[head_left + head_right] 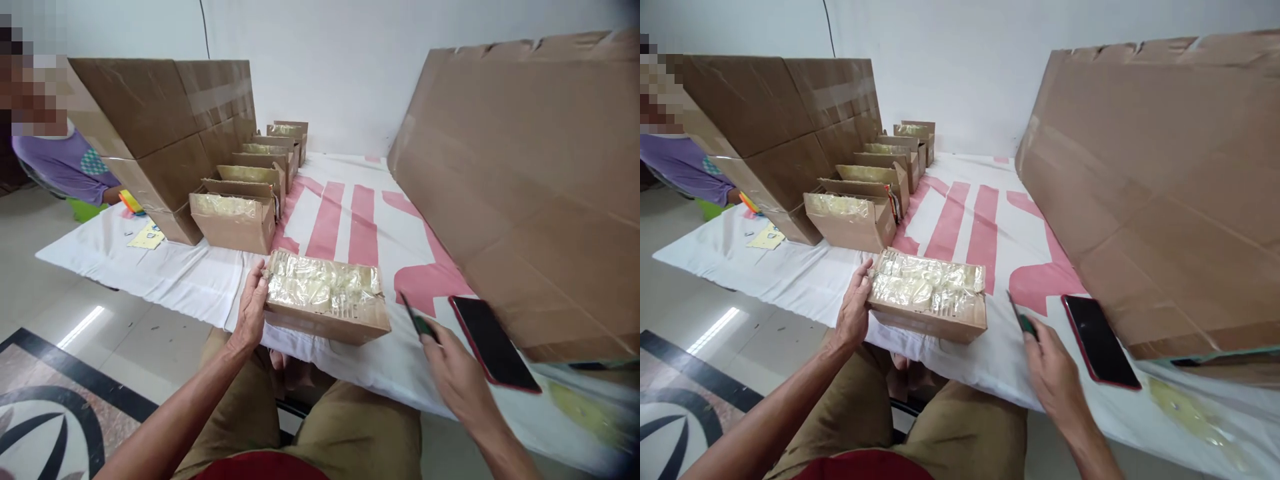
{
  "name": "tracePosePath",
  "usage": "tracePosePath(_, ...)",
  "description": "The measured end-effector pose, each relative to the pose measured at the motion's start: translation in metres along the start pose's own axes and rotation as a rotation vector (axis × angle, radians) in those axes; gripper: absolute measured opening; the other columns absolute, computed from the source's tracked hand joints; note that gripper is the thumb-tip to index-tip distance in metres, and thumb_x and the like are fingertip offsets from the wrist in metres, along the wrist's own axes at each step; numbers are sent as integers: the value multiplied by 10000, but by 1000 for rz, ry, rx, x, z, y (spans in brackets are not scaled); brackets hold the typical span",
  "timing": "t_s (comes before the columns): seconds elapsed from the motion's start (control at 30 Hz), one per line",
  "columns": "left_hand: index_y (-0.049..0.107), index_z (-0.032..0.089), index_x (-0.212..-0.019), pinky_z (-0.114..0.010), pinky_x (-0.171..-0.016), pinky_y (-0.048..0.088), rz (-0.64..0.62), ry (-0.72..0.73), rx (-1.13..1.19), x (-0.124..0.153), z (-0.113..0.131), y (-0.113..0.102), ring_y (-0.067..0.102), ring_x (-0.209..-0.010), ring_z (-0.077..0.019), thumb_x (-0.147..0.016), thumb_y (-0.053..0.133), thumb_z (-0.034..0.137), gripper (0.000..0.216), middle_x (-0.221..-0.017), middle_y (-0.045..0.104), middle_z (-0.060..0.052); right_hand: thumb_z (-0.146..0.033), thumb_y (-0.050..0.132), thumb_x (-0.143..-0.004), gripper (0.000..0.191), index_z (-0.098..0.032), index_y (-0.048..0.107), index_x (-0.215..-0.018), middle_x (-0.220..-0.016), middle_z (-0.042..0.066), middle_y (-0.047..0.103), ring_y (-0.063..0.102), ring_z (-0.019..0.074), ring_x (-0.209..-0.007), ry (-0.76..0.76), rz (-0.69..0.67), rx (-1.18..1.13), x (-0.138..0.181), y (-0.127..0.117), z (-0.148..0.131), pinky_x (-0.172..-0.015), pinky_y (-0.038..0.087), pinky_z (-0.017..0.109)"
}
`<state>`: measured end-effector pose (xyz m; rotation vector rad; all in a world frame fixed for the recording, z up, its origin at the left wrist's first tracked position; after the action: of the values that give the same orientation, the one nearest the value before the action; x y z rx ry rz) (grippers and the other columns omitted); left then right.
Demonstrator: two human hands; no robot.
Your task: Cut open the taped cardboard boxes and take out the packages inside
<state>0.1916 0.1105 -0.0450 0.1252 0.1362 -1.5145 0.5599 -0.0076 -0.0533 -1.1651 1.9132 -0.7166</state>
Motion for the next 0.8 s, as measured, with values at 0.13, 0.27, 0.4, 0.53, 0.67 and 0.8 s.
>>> tracePosePath(0.13,436,234,-1523,-498,-1240,340,-19,61,92,-14,-8,-3,446,-1479,-293,-1014,428,557,603,-1569,495,-122,-628,510,-933,449,-290,700,-1159,-930,58,797,758,280,-776,285,-44,-244,-1,-46,8,-650,634,401)
tracePosePath(0.27,449,281,-1526,-518,-1252,305,-197,160,114,-31,5,1,390,-1513,-319,-946,572,530,642,-1641,414,-98,-703,613,-852,479,-329,749,-1118,-904,64,805,771,297,-826,119,-93,-162,-29,-69,-47,-656,653,384)
tracePosePath(0.4,584,262,-1415,-555,-1272,227,-386,253,24,-36,16,7,238,-1578,-369,-875,676,520,605,-1695,319,-97,-585,471,-993,435,-300,754,-1161,-1035,66,805,774,282,-941,-271,-344,-81,-59,-47,-132,-862,655,417)
tracePosePath(0.53,609,224,-1345,-592,-1258,219,-382,318,7,-35,14,9,279,-1557,-392,-902,638,543,546,-1679,324,-150,-429,422,-1047,401,-252,705,-1268,-1221,81,768,738,278,-1112,-522,-443,54,-79,-16,-187,-937,629,428)
tracePosePath(0.67,575,224,-1372,-589,-1245,246,-325,376,11,-35,11,12,329,-1530,-390,-908,610,582,587,-1633,383,-167,-343,393,-1049,388,-222,699,-1255,-1202,83,770,747,249,-1059,-699,-523,141,-92,14,-216,-892,629,397)
tracePosePath(0.8,555,218,-1393,-559,-1243,267,-321,396,14,-35,12,13,352,-1516,-381,-911,593,604,619,-1604,407,-175,-309,363,-1054,395,-206,698,-1235,-1144,79,782,753,230,-967,-780,-557,228,-100,35,-230,-825,629,382)
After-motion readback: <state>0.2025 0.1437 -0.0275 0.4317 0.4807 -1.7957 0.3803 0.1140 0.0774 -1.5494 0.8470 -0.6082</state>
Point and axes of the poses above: each hand's wrist, its own x-axis away from the middle knuckle, its own y-axis out of the palm, z = x × y, the point moved 6 cm from there along -x, towards the middle knuckle
